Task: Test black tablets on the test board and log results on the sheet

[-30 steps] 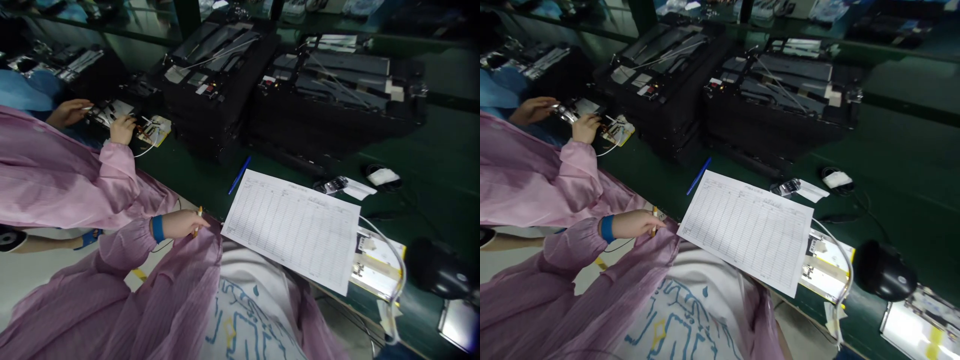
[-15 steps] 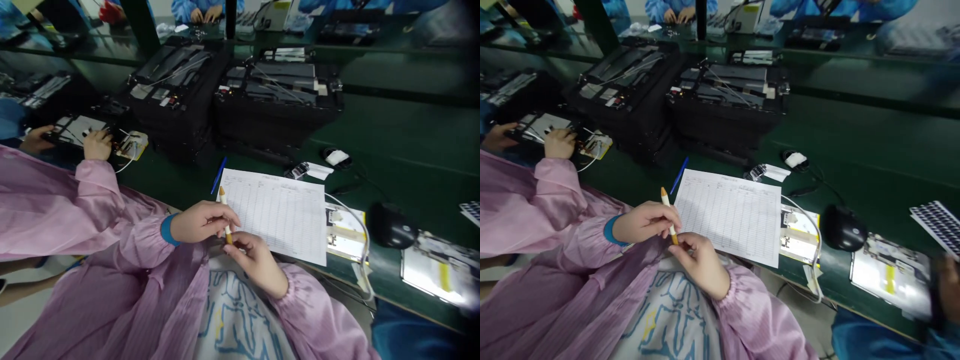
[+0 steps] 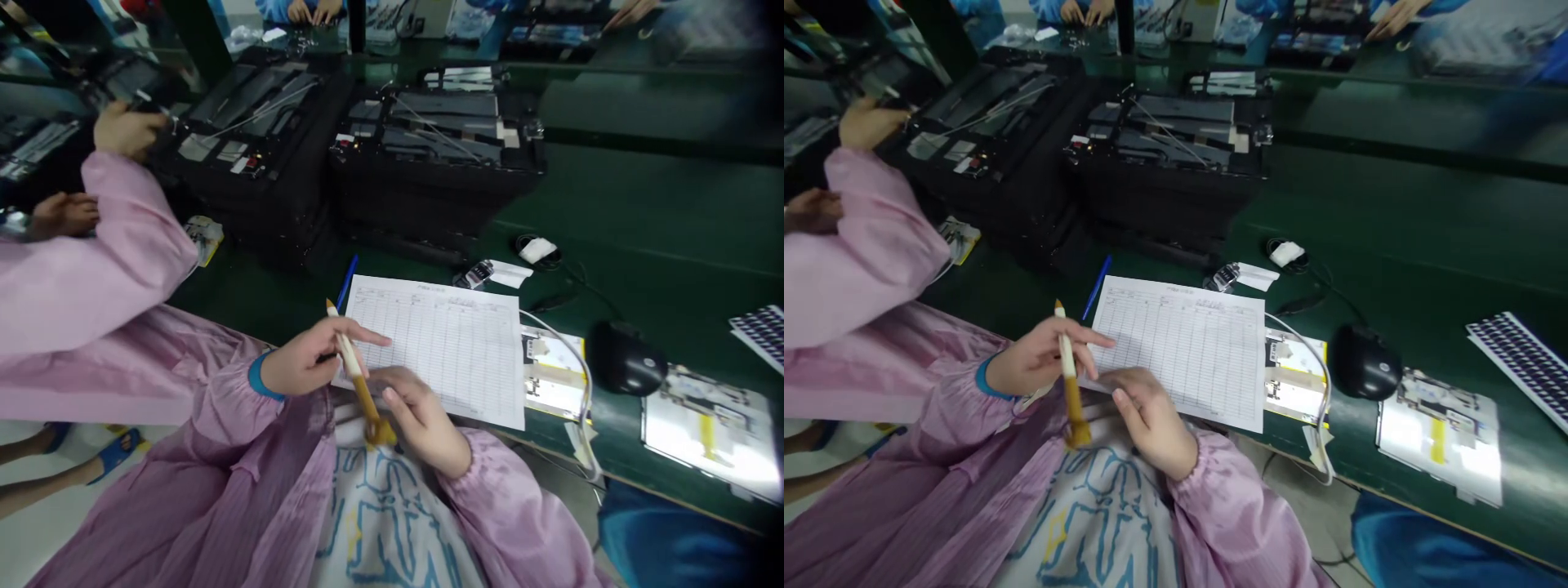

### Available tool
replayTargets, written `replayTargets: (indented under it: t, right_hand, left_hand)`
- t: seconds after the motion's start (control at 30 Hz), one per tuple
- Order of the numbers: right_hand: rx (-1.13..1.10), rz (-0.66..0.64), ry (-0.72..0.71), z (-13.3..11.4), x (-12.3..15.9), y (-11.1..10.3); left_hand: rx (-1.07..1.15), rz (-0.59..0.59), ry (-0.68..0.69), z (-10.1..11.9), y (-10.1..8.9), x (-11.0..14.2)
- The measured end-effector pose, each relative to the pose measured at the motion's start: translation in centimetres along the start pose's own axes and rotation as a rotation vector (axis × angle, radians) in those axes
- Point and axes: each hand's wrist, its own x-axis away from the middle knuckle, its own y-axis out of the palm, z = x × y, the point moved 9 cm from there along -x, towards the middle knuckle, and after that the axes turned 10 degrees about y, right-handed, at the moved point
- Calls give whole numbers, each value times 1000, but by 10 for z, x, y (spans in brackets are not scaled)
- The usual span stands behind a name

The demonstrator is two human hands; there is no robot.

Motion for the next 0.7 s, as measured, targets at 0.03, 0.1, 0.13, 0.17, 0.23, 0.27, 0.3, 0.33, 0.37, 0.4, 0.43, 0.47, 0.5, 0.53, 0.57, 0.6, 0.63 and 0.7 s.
replayTargets:
  t: [0.03,0.1,0.13,0.17,0.23,0.27,0.3,0.33,0.37,0.4,0.43,0.47,0.5,0.53,0.57,0.6,0.63,0.7]
  right_hand:
    - [222,132,-29,1,-1,-9]
    - [593,277,-49,5,-1,-14]
    - [722,304,-54,9,-2,-13]
    - [812,313,-65,12,-3,-10]
    - [906,317,-99,16,-4,-7]
    - [928,320,-112,17,-5,-7]
    - [943,321,-122,18,-5,-7]
    - [953,320,-128,18,-5,-7]
    - [960,322,-134,18,-6,-7]
    - [965,324,-139,18,-5,-8]
    - [967,328,-144,18,-5,-9]
    - [969,331,-149,18,-5,-9]
    - [971,334,-153,17,-5,-9]
    - [974,336,-156,17,-5,-9]
    - [979,337,-159,17,-5,-9]
    - [986,338,-160,18,-5,-8]
    - [994,339,-161,18,-5,-8]
    - [1008,343,-164,19,-5,-7]
  left_hand:
    - [3,112,-30,-10,-12,4]
    - [17,264,-98,-34,-27,12]
    - [34,293,-130,-46,-28,14]
    - [61,297,-164,-58,-27,16]
    - [133,256,-246,-81,-19,16]
    - [160,232,-299,-92,-15,16]
    - [174,216,-354,-102,-12,16]
    - [170,206,-405,-109,-11,16]
    - [138,199,-448,-114,-13,17]
    - [83,187,-476,-116,-15,16]
    - [8,165,-486,-116,-19,14]
    - [-80,127,-478,-114,-22,11]
    - [-172,72,-454,-111,-23,7]
    - [-255,8,-420,-107,-22,3]
    - [-321,-55,-383,-103,-20,-1]
    - [-370,-110,-351,-101,-17,-4]
    - [-407,-149,-329,-100,-14,-7]
    - [-478,-173,-307,-100,-13,-9]
